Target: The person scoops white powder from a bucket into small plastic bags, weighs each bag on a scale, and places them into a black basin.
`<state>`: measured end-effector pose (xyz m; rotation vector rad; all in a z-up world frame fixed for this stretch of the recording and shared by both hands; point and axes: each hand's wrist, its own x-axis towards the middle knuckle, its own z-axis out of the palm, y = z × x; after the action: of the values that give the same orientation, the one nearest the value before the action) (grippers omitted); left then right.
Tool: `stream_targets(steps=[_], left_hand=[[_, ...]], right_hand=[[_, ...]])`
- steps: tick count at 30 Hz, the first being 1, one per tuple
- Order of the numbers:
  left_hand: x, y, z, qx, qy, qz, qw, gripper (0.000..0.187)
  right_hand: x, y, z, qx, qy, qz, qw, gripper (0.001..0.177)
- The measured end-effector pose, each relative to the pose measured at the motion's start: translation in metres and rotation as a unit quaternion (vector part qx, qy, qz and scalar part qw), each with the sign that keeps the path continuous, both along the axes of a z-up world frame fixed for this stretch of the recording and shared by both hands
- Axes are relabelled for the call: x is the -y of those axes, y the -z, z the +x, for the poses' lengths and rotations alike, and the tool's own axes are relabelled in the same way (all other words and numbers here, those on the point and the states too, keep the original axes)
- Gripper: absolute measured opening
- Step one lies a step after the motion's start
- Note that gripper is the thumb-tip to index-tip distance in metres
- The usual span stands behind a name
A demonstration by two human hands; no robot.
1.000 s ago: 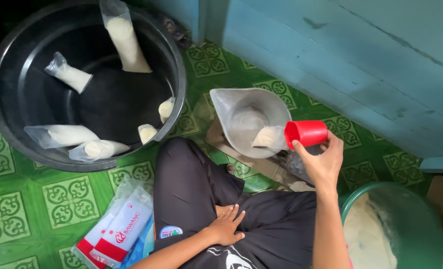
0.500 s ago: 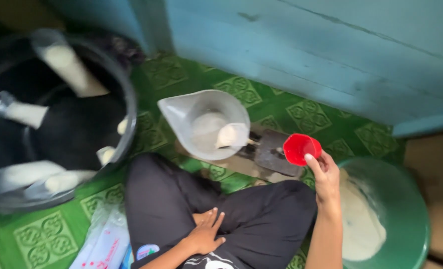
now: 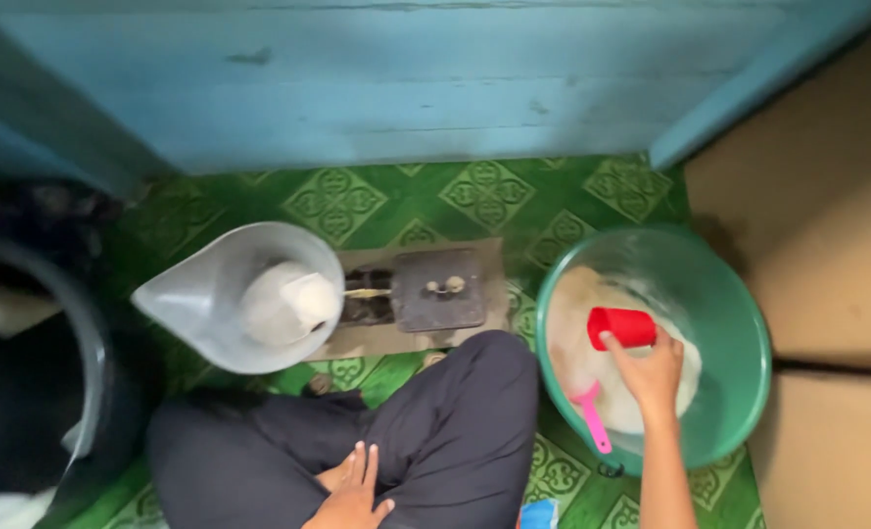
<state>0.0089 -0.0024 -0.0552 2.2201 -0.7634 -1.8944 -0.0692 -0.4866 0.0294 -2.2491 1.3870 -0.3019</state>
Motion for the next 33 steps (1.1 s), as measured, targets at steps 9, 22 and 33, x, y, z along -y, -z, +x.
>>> stream_targets(steps=[9,22,33], left_hand=[[-0.056,0.198,-0.069,0.359,0.097,-0.019,0.928,0.125],[-0.057,0.234,-0.089,0.657,0.02,-0.15,0.739,0.124],[-0.044,0.214,-0.092,0.7,-0.026,-0.148,0.698,0.112]], right_hand=[[-0.013,0.028,-0.005,-0.13,-0.014,-0.003,0.991,0.086],[-0.009,0.041,-0.001,0.005,0.054,0.157,0.986,0.05],[0.009,0.022,-0.029,0.08,0.069,0.281,0.954,0.063]])
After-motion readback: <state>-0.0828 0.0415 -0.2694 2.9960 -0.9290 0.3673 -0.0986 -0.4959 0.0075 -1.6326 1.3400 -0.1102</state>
